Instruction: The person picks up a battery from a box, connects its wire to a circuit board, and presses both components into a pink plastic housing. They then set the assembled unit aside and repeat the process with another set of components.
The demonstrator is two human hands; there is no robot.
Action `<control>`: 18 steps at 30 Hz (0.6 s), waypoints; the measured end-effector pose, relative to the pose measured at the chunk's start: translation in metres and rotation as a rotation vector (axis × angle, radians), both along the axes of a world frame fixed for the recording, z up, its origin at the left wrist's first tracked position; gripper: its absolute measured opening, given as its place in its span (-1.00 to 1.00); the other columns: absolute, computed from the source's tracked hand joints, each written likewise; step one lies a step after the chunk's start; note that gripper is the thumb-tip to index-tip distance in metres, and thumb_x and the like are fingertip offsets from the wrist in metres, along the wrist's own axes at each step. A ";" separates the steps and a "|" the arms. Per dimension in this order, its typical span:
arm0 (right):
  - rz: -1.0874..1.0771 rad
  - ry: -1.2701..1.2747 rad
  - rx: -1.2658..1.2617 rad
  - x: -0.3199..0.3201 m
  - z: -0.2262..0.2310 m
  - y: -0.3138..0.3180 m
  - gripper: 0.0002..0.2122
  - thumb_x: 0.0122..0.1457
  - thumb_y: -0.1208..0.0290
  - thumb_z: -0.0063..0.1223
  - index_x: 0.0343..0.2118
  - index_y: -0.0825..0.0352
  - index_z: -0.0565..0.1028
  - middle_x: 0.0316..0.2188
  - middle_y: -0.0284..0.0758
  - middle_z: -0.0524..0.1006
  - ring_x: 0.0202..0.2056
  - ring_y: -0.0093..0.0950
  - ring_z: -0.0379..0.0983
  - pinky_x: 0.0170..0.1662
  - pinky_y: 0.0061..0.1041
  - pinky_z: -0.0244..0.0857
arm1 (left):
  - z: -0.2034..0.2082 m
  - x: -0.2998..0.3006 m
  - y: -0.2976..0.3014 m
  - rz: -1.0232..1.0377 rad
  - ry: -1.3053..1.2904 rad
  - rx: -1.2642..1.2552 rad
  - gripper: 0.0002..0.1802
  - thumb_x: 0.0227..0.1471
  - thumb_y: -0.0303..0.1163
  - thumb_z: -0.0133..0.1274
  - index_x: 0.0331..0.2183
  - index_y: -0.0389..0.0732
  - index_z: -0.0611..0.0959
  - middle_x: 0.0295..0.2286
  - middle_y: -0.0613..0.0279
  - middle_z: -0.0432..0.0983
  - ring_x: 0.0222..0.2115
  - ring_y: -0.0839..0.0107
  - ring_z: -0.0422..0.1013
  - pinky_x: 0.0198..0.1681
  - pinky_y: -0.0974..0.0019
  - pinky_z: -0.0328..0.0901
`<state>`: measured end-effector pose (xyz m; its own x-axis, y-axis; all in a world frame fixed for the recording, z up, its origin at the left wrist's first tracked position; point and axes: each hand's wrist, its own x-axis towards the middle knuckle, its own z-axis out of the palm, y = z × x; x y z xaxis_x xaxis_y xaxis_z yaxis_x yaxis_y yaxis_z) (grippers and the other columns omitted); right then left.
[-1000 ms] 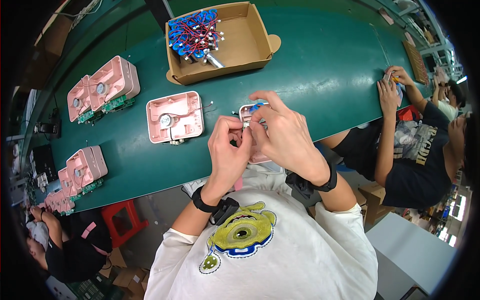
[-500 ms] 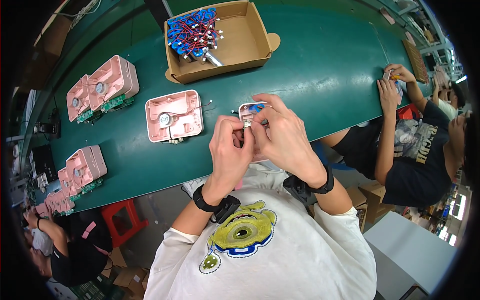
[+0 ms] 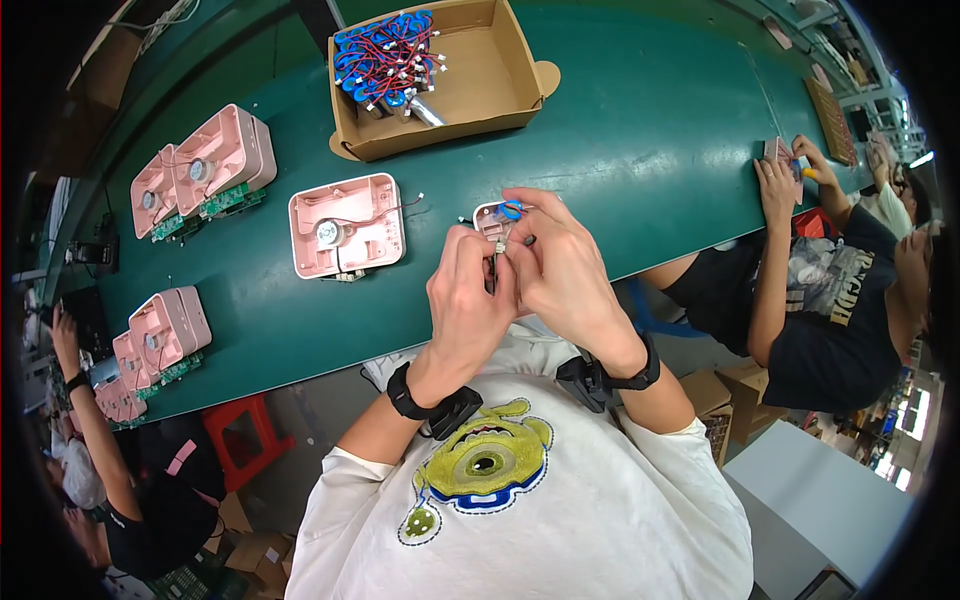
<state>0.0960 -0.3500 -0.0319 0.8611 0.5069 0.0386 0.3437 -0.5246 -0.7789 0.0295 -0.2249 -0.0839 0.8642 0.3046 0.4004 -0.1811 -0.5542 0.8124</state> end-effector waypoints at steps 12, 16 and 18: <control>-0.038 -0.309 -0.251 -0.029 0.031 -0.022 -0.36 0.07 0.38 0.42 0.20 0.42 0.36 0.34 0.04 0.25 0.08 -0.01 0.41 0.12 -0.09 0.31 | 0.020 -0.013 0.027 -0.160 0.371 -0.602 -0.79 0.17 -0.62 0.18 -0.13 -0.39 0.59 -0.33 0.17 0.49 -0.44 0.52 0.51 -0.48 0.41 0.41; -0.039 -0.255 -0.356 -0.059 0.010 -0.024 -0.07 -0.03 0.32 0.50 0.37 0.45 0.15 0.35 0.11 0.19 0.22 0.07 0.27 0.23 -0.01 0.21 | 0.037 -0.032 0.043 -0.355 0.547 -0.494 -0.76 0.18 -0.63 0.17 -0.09 -0.37 0.67 -0.33 0.16 0.52 -0.41 0.50 0.53 -0.45 0.43 0.42; -0.035 -0.241 -0.352 -0.063 -0.003 -0.016 0.01 -0.07 0.32 0.52 0.40 0.47 0.09 0.35 0.13 0.18 0.25 0.09 0.24 0.26 0.00 0.18 | 0.044 -0.034 0.048 -0.356 0.525 -0.420 -0.77 0.17 -0.63 0.16 -0.10 -0.37 0.68 -0.33 0.16 0.53 -0.41 0.48 0.53 -0.44 0.42 0.42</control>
<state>0.0333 -0.3663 -0.0345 0.8654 0.4961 0.0703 0.4714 -0.7584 -0.4501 -0.0047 -0.1773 -0.0400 0.9839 0.0075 -0.1785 0.1774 -0.1602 0.9710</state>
